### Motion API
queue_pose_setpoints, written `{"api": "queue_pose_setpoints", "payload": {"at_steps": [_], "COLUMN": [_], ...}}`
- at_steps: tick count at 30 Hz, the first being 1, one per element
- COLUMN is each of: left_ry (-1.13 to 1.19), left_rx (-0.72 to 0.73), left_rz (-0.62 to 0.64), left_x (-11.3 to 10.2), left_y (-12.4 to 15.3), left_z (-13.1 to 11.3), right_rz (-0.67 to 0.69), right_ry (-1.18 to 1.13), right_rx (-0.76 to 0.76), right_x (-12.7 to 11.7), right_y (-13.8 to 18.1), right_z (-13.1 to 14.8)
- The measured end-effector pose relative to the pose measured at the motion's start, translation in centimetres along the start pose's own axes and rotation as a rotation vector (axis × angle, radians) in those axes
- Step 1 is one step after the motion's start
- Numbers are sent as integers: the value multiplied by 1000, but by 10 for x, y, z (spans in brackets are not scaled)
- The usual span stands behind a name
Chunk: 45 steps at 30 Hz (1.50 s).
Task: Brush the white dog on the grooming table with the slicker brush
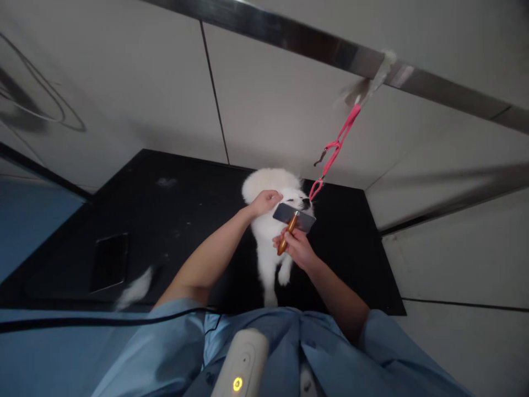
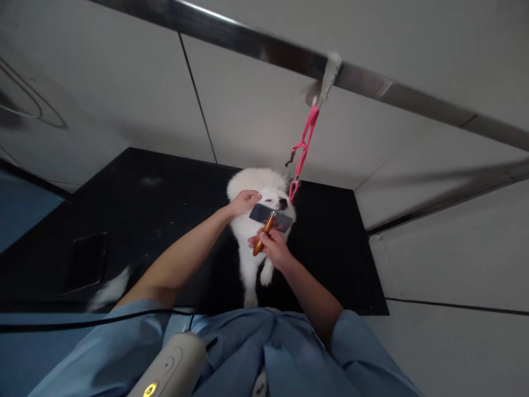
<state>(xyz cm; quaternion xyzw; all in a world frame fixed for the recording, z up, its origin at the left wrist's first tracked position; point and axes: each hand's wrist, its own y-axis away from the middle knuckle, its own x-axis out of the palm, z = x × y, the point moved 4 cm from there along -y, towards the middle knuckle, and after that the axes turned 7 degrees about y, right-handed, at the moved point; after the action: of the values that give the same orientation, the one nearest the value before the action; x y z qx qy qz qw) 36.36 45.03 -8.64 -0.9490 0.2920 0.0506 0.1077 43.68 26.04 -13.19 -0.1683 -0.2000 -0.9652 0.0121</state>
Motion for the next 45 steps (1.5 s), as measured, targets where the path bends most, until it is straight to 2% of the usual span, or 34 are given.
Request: {"api": "queue_pose_setpoints", "payload": {"at_steps": [2,5,6,8,10,11,13,16,18,21,23,26,28,31,33,36,38,41,43,45], "left_ry": [-26,-24,-15,-3,-13,-26,-57,-80,-83,-114,-134,-130,-110,-87,-92,-91,-73,-41,-21,0], "left_rx": [7,6,3,-8,-19,-20,-18,-23,-24,-11,-9,-31,-46,-50,-56,-68,-63,-46,-38,-41], "left_rz": [-25,-34,-35,-54,-117,-158,-224,-266,-278,-313,-331,-336,-340,-366,-391,-396,-396,-435,-463,-466], "left_x": [-3,-8,-11,-16,-24,-28,-33,-36,-36,-37,-38,-38,-38,-36,-36,-36,-35,-36,-37,-38], "left_y": [1,6,9,15,21,24,28,31,31,29,28,27,27,27,25,22,21,19,19,19], "left_z": [0,3,5,10,14,16,18,19,19,18,19,21,23,27,29,32,34,37,38,38], "right_rz": [-30,101,144,145,63,20,2,124,158,13,-34,107,166,55,15,155,214,107,88,186], "right_ry": [44,76,72,56,55,64,99,125,107,80,104,124,105,102,151,214,193,180,243,315], "right_rx": [84,403,446,355,164,118,199,439,382,133,189,435,367,90,135,374,298,32,92,278], "right_x": [1,8,10,9,5,4,6,15,17,9,5,6,6,-2,-4,-2,-3,-14,-20,-21], "right_y": [-2,11,15,16,9,6,6,14,13,2,1,9,7,-2,-3,3,2,-7,-7,-2], "right_z": [-14,-50,-55,-51,-39,-38,-48,-72,-69,-50,-52,-65,-59,-39,-43,-57,-46,-17,-16,-23]}}
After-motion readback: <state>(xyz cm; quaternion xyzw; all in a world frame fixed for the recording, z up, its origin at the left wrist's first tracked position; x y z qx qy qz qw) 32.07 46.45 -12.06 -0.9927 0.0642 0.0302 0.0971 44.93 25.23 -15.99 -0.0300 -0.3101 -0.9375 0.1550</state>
